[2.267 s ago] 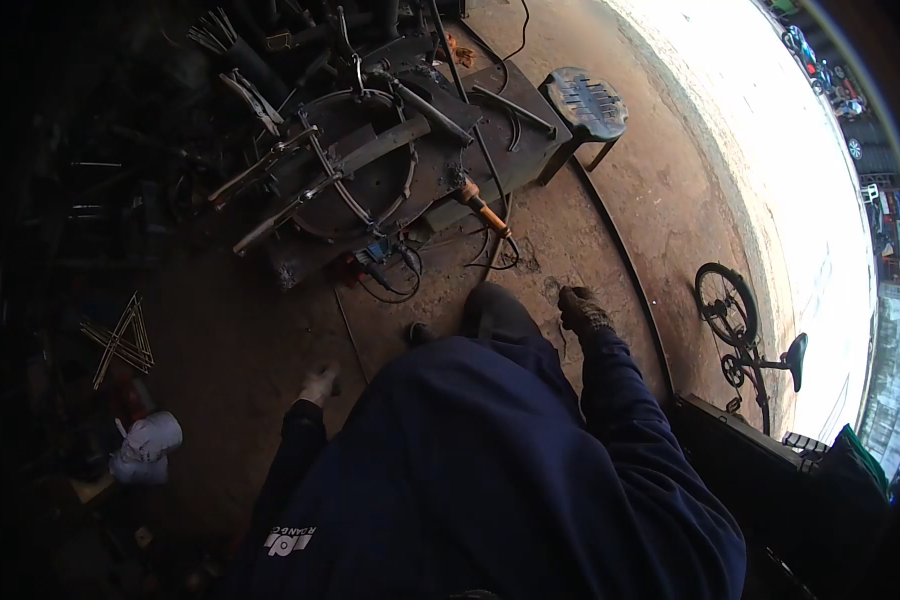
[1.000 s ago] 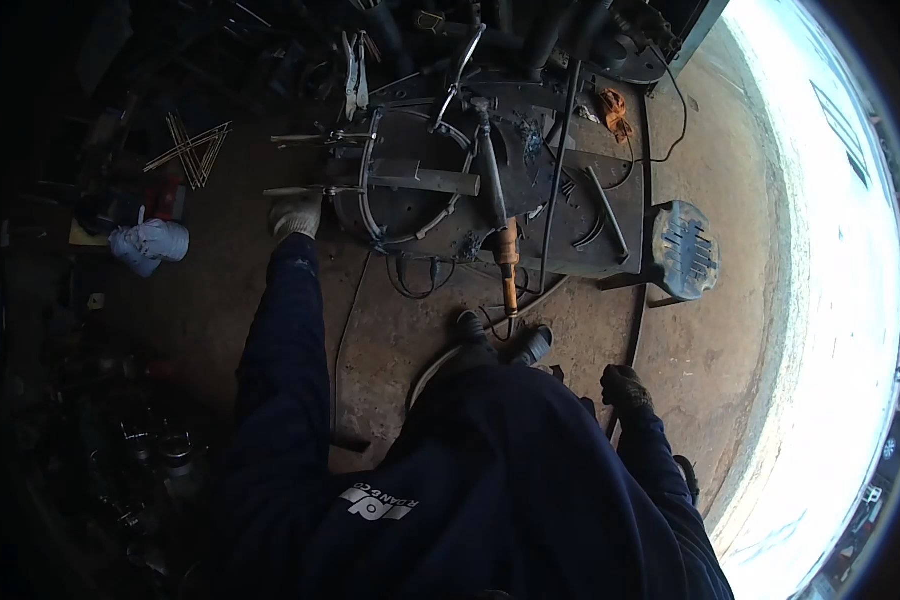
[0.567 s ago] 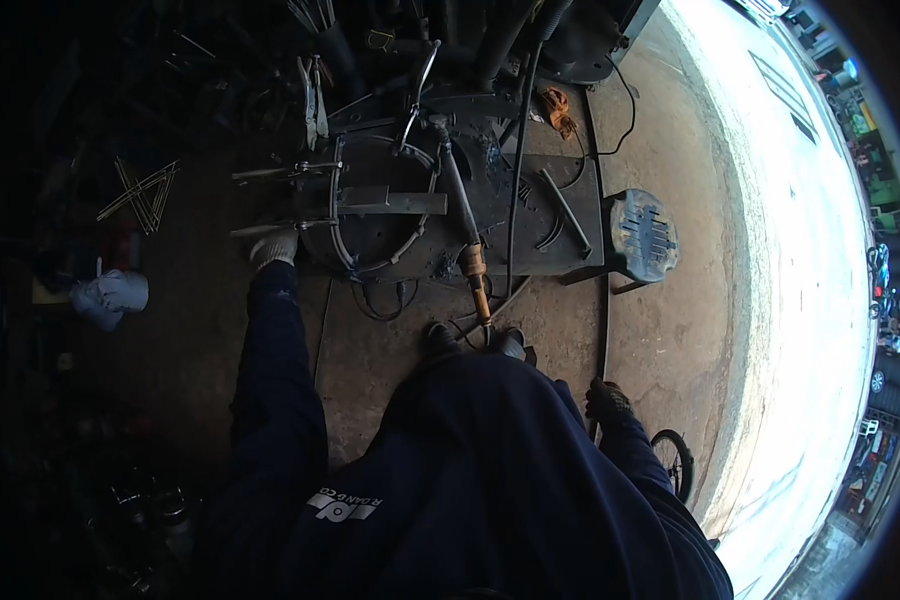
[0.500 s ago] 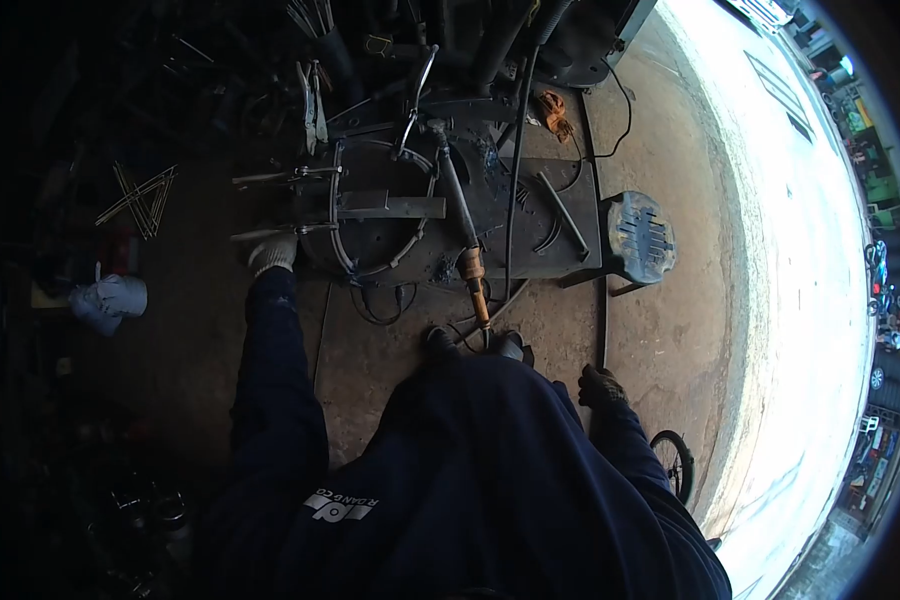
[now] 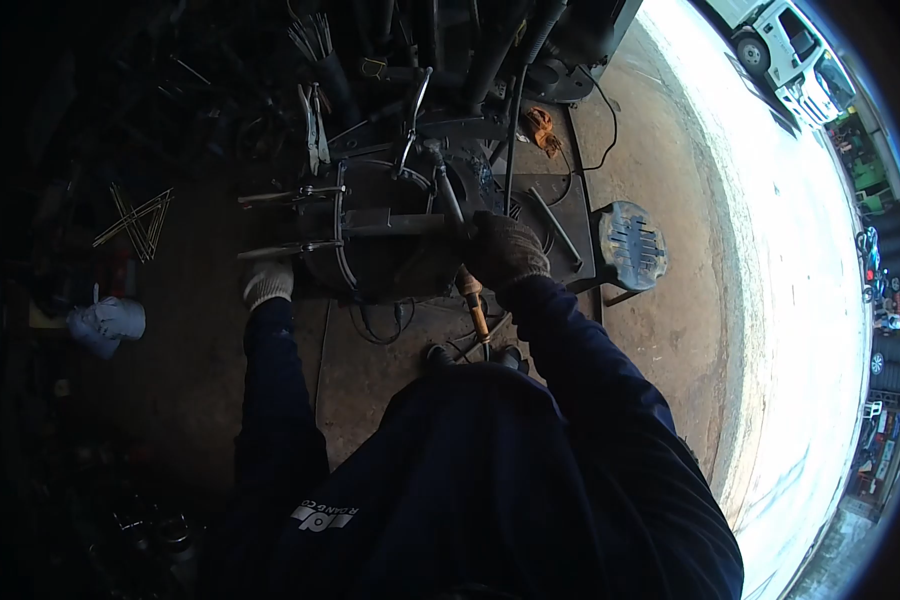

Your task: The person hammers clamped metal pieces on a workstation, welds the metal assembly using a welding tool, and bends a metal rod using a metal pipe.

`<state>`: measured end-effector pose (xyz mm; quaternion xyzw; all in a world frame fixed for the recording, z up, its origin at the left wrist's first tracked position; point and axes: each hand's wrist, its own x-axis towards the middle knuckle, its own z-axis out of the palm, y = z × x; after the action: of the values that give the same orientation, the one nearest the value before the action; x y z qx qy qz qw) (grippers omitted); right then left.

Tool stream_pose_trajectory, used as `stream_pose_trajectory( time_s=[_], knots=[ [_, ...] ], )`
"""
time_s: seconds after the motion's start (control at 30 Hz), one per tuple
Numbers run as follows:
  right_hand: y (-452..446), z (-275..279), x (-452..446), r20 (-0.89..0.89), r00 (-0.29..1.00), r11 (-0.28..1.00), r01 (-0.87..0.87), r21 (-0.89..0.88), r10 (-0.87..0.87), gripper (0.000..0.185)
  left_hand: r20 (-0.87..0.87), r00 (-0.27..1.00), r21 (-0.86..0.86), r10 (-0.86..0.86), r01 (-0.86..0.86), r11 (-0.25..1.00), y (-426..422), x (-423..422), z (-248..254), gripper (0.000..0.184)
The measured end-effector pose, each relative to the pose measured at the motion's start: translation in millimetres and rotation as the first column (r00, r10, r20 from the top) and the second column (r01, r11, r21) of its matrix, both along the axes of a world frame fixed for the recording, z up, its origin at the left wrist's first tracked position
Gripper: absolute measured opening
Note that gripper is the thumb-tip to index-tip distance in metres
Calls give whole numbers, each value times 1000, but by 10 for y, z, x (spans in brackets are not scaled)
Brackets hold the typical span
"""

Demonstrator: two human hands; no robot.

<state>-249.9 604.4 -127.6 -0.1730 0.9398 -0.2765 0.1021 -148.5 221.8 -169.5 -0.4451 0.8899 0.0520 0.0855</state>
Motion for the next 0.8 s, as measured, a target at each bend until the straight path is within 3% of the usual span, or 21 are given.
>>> stream_pose_trajectory(
  time_s=[0.03,0.13,0.23,0.37,0.4,0.43,0.47,0.53,0.57,0.63,0.7,0.8],
  knots=[
    [-88,20,-48,70,996,991,-72,113,64,48,-27,1000,30,-10,11,999,-36,12,-62,52],
    [-235,21,-75,96,995,991,-23,129,10,43,36,999,46,13,-15,999,-89,-9,-216,49],
    [-231,66,-198,136,985,969,-135,209,108,40,45,998,110,-41,36,993,-84,-8,-202,47],
    [-120,-298,-436,228,973,991,-72,114,44,32,8,1000,114,17,-18,993,-70,-29,-137,46],
    [-101,-260,-401,415,909,979,54,-195,32,28,54,998,150,-32,23,988,-109,-35,-152,45],
    [-86,-221,-363,580,811,861,237,-451,81,25,97,992,186,-84,65,980,-127,-21,-169,45],
    [-75,-180,-313,578,812,865,228,-448,85,25,94,993,191,-76,57,980,-128,-4,-188,45],
    [-27,-87,-93,569,799,821,450,-351,-194,31,-35,996,105,-86,89,991,-116,24,-207,45],
    [202,-501,-42,300,946,881,244,-406,-123,28,-37,997,112,-71,74,991,-118,27,-216,45],
    [620,-895,195,-18,999,939,41,-341,-50,26,-107,992,122,-70,83,989,-141,36,-216,39],
    [903,-911,482,-41,996,957,63,-283,-78,27,-29,998,145,-59,63,987,-80,67,-16,45],
    [1243,-942,728,82,981,948,190,-256,-174,29,54,995,141,-87,78,987,-80,63,-54,53]
  ],
)
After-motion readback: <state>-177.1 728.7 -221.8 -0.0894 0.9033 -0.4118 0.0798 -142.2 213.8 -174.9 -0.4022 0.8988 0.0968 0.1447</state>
